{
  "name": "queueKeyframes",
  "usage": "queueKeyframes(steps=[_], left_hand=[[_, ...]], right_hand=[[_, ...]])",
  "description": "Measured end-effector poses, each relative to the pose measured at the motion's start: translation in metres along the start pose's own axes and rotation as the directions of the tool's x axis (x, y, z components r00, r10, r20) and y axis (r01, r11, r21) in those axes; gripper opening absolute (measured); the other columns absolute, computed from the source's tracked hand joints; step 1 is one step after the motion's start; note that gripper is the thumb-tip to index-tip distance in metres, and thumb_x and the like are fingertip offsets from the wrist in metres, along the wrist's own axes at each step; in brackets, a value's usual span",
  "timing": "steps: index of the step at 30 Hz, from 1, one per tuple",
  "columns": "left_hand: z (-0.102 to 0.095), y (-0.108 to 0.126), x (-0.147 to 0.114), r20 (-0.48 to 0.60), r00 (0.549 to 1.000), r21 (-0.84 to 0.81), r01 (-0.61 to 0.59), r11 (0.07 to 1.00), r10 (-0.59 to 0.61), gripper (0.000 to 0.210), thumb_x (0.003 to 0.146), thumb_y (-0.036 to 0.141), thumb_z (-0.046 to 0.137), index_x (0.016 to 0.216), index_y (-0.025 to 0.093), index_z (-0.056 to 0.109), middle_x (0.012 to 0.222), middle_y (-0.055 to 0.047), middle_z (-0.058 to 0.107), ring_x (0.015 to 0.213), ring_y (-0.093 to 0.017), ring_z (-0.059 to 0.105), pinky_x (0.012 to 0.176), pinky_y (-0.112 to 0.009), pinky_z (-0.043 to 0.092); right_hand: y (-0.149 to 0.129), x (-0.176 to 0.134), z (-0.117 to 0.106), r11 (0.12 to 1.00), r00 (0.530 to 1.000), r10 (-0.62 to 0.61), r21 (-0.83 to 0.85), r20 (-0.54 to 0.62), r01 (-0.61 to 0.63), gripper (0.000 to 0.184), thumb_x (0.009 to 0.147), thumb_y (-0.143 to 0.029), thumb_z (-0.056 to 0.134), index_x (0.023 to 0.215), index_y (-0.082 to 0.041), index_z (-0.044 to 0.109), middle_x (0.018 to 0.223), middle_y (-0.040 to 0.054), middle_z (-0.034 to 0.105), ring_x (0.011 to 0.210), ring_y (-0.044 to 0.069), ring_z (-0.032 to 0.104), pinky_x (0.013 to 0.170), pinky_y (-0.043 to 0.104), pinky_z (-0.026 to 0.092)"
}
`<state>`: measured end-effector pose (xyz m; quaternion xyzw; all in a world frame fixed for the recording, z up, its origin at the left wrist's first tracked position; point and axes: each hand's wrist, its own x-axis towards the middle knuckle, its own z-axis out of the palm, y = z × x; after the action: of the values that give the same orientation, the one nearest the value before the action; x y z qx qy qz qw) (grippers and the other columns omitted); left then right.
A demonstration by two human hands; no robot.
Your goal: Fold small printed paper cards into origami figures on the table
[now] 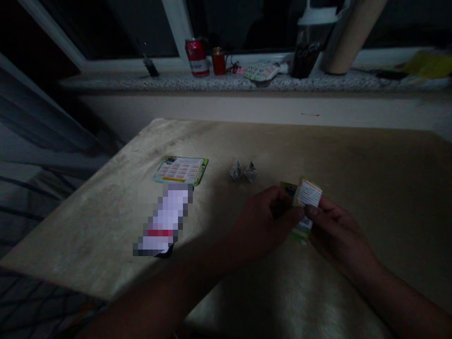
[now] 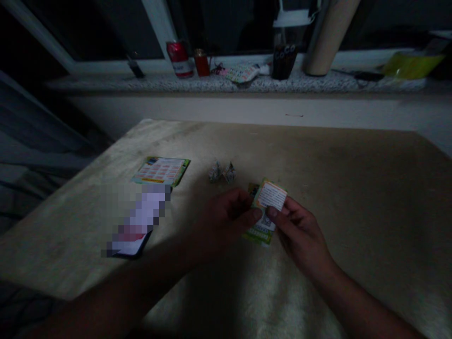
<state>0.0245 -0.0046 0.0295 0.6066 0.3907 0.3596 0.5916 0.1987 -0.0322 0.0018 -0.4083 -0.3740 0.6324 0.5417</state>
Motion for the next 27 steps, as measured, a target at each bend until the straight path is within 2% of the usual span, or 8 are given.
queueKeyframes(steps=[4, 6, 8, 10, 12, 18, 27], left_hand=[[-0.006, -0.009, 0.002, -0.203, 0.979, 0.119, 0.014, 0.993, 0.01, 0.034, 0.079, 0.047, 0.077, 0.086, 0.018, 0.06, 0.073, 0.002, 0.058, 0.062, -0.01, 0.049, 0.054, -0.021, 0.04], [-0.01, -0.013, 0.003, -0.261, 0.965, 0.103, 0.058, 0.993, -0.029, 0.039, 0.073, 0.045, 0.082, 0.095, 0.018, 0.064, 0.079, 0.0, 0.061, 0.066, -0.01, 0.052, 0.057, -0.022, 0.042], [-0.013, -0.018, 0.004, -0.184, 0.976, -0.037, 0.112, 0.993, -0.117, 0.044, 0.071, 0.046, 0.084, 0.1, 0.017, 0.067, 0.084, -0.002, 0.065, 0.071, -0.013, 0.058, 0.063, -0.024, 0.048], [-0.013, -0.023, 0.005, -0.097, 0.978, -0.197, 0.165, 0.966, -0.187, 0.042, 0.073, 0.047, 0.082, 0.097, 0.016, 0.069, 0.086, -0.004, 0.069, 0.076, -0.015, 0.064, 0.07, -0.027, 0.052], [-0.012, -0.027, 0.004, -0.071, 0.975, -0.279, 0.185, 0.942, -0.212, 0.036, 0.075, 0.046, 0.081, 0.091, 0.016, 0.07, 0.087, -0.005, 0.072, 0.077, -0.015, 0.066, 0.072, -0.027, 0.054], [-0.006, -0.034, 0.0, -0.098, 0.97, -0.232, 0.196, 0.953, -0.223, 0.023, 0.081, 0.039, 0.078, 0.086, 0.016, 0.074, 0.083, -0.005, 0.077, 0.075, -0.015, 0.069, 0.069, -0.025, 0.055], [-0.005, -0.038, -0.001, -0.104, 0.968, -0.266, 0.194, 0.944, -0.228, 0.02, 0.079, 0.033, 0.08, 0.088, 0.016, 0.075, 0.084, -0.004, 0.077, 0.075, -0.015, 0.071, 0.069, -0.024, 0.058]], right_hand=[[0.001, -0.001, -0.007, 1.0, 1.0, -0.001, 0.001, 0.001, 0.001, 0.024, 0.086, -0.029, 0.076, 0.11, -0.029, 0.074, 0.107, 0.0059, 0.08, 0.099, 0.026, 0.076, 0.091, 0.044, 0.059], [0.002, -0.002, -0.01, 1.0, 1.0, 0.008, -0.002, 0.007, -0.008, 0.026, 0.086, -0.028, 0.077, 0.112, -0.03, 0.074, 0.106, 0.0053, 0.08, 0.097, 0.025, 0.076, 0.09, 0.042, 0.06], [0.004, -0.002, -0.011, 1.0, 1.0, 0.017, -0.021, 0.009, -0.016, 0.028, 0.086, -0.027, 0.078, 0.114, -0.03, 0.074, 0.106, 0.0047, 0.08, 0.096, 0.023, 0.076, 0.088, 0.039, 0.06], [0.006, -0.002, -0.013, 0.998, 0.999, 0.031, -0.052, 0.017, -0.03, 0.029, 0.085, -0.027, 0.079, 0.114, -0.03, 0.074, 0.106, 0.0043, 0.08, 0.095, 0.022, 0.076, 0.086, 0.037, 0.061], [0.007, -0.003, -0.013, 0.995, 0.998, 0.049, -0.091, 0.029, -0.046, 0.028, 0.084, -0.027, 0.08, 0.111, -0.03, 0.074, 0.104, 0.0038, 0.081, 0.092, 0.021, 0.076, 0.085, 0.036, 0.062], [0.008, -0.004, -0.015, 0.977, 0.997, 0.081, -0.198, 0.009, -0.078, 0.023, 0.081, -0.029, 0.082, 0.104, -0.027, 0.075, 0.098, 0.0042, 0.081, 0.084, 0.021, 0.077, 0.08, 0.036, 0.063], [0.009, -0.006, -0.023, 0.987, 0.993, 0.115, -0.113, -0.033, -0.118, 0.017, 0.089, -0.033, 0.076, 0.104, -0.025, 0.077, 0.1, 0.0053, 0.08, 0.087, 0.021, 0.076, 0.078, 0.033, 0.061]])
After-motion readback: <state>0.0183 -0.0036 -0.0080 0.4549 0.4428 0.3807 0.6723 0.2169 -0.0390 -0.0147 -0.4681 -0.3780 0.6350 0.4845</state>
